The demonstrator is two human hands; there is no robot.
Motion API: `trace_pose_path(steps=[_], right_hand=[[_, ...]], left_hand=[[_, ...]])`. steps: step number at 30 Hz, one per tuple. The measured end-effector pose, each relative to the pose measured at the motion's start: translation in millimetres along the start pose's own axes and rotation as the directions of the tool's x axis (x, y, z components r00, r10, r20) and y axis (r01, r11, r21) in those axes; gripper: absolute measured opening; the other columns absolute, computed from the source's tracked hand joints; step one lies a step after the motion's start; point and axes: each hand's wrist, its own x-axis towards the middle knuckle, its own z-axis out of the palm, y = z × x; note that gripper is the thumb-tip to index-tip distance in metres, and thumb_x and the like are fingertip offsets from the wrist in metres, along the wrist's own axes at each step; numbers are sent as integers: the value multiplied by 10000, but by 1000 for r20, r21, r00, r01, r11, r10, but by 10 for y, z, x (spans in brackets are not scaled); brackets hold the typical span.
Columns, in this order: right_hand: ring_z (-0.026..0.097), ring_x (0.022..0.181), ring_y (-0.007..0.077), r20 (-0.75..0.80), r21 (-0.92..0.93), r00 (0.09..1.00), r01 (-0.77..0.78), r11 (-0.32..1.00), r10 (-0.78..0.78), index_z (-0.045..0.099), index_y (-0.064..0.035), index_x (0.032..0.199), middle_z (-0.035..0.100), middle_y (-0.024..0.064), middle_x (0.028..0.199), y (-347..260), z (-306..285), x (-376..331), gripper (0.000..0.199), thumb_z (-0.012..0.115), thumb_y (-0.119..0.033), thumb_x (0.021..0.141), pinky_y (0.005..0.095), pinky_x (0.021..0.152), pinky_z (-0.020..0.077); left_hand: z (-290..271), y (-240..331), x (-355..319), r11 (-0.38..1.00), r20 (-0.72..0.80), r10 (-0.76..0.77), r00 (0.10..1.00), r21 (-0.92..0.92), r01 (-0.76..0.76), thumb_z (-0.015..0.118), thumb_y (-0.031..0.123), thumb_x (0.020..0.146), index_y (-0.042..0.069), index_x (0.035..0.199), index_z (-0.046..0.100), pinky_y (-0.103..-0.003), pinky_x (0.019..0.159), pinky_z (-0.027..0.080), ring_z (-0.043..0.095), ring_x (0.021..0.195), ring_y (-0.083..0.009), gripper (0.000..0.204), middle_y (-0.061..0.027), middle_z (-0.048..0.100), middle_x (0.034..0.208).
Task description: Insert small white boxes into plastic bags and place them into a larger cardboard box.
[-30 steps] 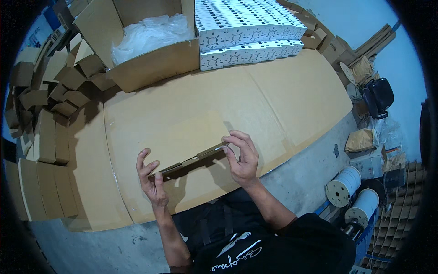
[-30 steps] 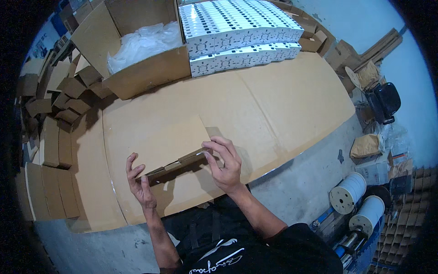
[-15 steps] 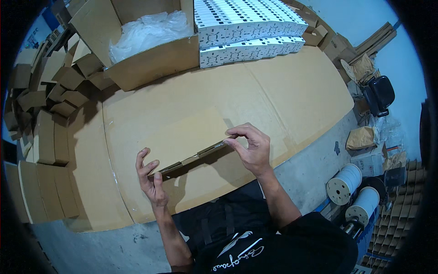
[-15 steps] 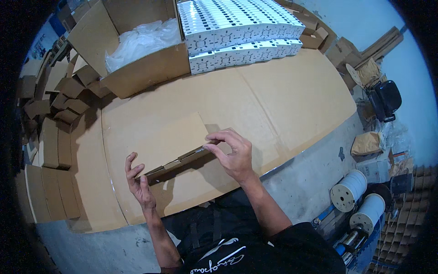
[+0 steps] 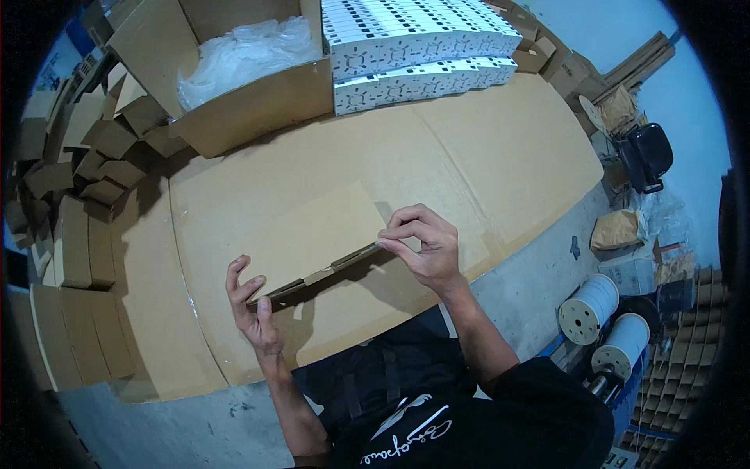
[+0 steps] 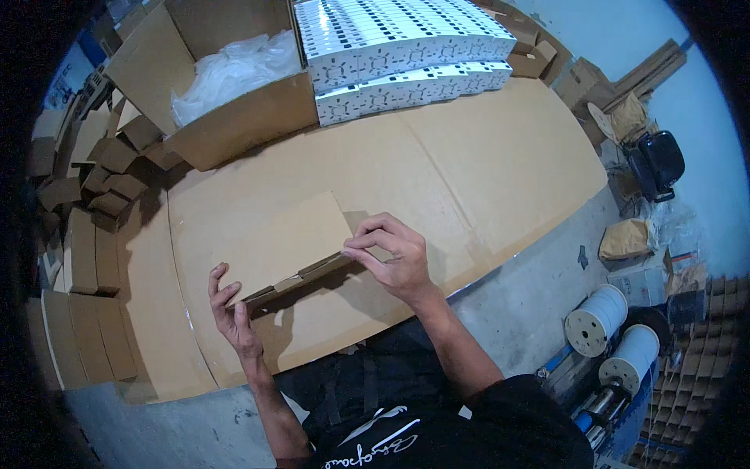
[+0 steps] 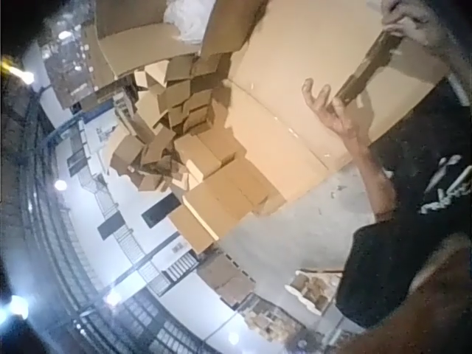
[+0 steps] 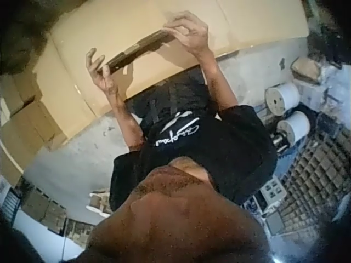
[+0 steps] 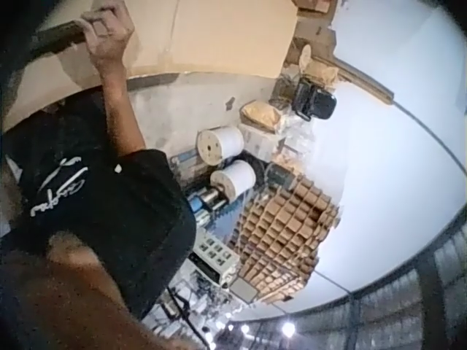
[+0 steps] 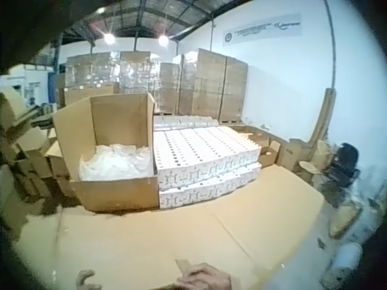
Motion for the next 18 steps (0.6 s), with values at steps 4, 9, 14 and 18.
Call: trace_pose_path(steps=[4, 9, 14, 18], right_hand=[[694, 969, 234, 40, -46, 998, 55, 997, -54, 766, -48, 861, 695, 97, 1024, -123, 22, 50, 193, 843, 33, 702, 334, 807, 579], [591, 1222, 302, 269, -175, 931, 298, 938, -246, 763, -148, 906, 690, 25, 1183, -220, 287, -4, 196, 839, -114, 729, 492, 1042, 441], [593, 1225, 268, 154, -232, 949, 305, 924, -275, 776, -223, 871, 734, -32, 1157, -162, 437, -98, 236, 887, -171, 669, 520, 1096, 340], [594, 1217, 267, 154, -216, 947, 311, 925, -283, 779, -219, 870, 737, -35, 1152, -170, 464, -98, 227, 884, -172, 674, 511, 1095, 342]], left_hand=[[17, 13, -16, 1000, -24, 11, 1000, 11, -11, 591, 242, 945, 100, 1119, 635, -578, 1161, 291, 453, 1366, -395, 229, -220, 523, 1399], [116, 205, -9, 901, 16, 220, 975, 379, -210, 747, 202, 867, 123, 1109, 659, -605, 1176, 280, 477, 1349, -409, 269, -129, 606, 1324], [358, 344, -21, 835, 37, 243, 969, 501, -228, 918, 176, 670, 171, 1048, 693, -538, 1135, 344, 509, 1267, -328, 440, -10, 689, 1163], [362, 295, -27, 839, -7, 249, 969, 502, -212, 921, 152, 659, 173, 1005, 709, -486, 1101, 372, 522, 1211, -285, 407, 9, 707, 1106]])
